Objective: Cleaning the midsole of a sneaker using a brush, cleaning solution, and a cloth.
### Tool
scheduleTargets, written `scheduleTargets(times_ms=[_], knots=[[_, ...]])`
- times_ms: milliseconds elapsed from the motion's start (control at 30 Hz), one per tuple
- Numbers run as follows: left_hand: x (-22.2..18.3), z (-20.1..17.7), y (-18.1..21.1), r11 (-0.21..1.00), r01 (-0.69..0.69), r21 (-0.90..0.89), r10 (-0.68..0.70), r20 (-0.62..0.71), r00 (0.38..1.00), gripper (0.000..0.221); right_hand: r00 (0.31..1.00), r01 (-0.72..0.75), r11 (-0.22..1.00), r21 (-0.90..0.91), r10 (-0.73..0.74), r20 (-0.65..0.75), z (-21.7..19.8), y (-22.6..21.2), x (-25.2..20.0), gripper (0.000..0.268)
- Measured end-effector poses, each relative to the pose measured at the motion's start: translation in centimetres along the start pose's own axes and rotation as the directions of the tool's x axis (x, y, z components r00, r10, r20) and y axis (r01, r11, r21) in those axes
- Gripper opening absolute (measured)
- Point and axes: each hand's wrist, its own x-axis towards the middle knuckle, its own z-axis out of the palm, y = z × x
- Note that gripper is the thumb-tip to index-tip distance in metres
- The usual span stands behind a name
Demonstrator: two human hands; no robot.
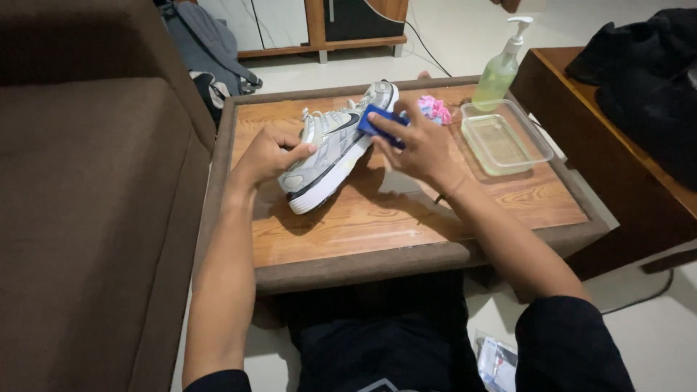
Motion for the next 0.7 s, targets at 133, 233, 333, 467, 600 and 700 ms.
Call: scheduleTargets(times_ms=[133,233,333,467,600,700], knots=[[0.0,0.0,-0.5,0.999,-0.038,0.003,0.038,0.002,0.999,0.051,0.996,0.082,0.936,0.343,-0.070,-0.048,1.0,-4.8,-0.6,0.038],[0.0,0.0,-0.4,0.998,-0.063,-0.003,0.063,0.010,0.998,0.051,0.990,0.140,0.836,0.531,-0.112,-0.085,-0.9,-9.3,-0.4,0.038],[-0.1,-0.1,-0.2,0.991,-0.127,0.035,0.126,0.030,0.992,0.050,0.959,0.273,0.808,0.522,-0.268,-0.087,-2.3,-10.3,0.1,0.034],[0.0,-0.2,0.3,0.994,-0.107,0.027,0.106,0.016,0.994,0.052,0.956,0.291,0.861,0.417,-0.256,-0.140,0.1,-5.8,0.0,0.034],[0.1,0.2,0.3,0.996,-0.086,0.019,0.086,0.004,0.996,0.050,0.970,0.242,0.923,0.298,-0.228,-0.083,0.5,-4.3,-0.4,0.030],[0.4,0.2,0.3,0.989,-0.147,0.029,0.147,0.024,0.989,0.051,0.956,0.294,0.833,0.468,-0.263,-0.132,-0.2,-8.3,-0.4,0.032]])
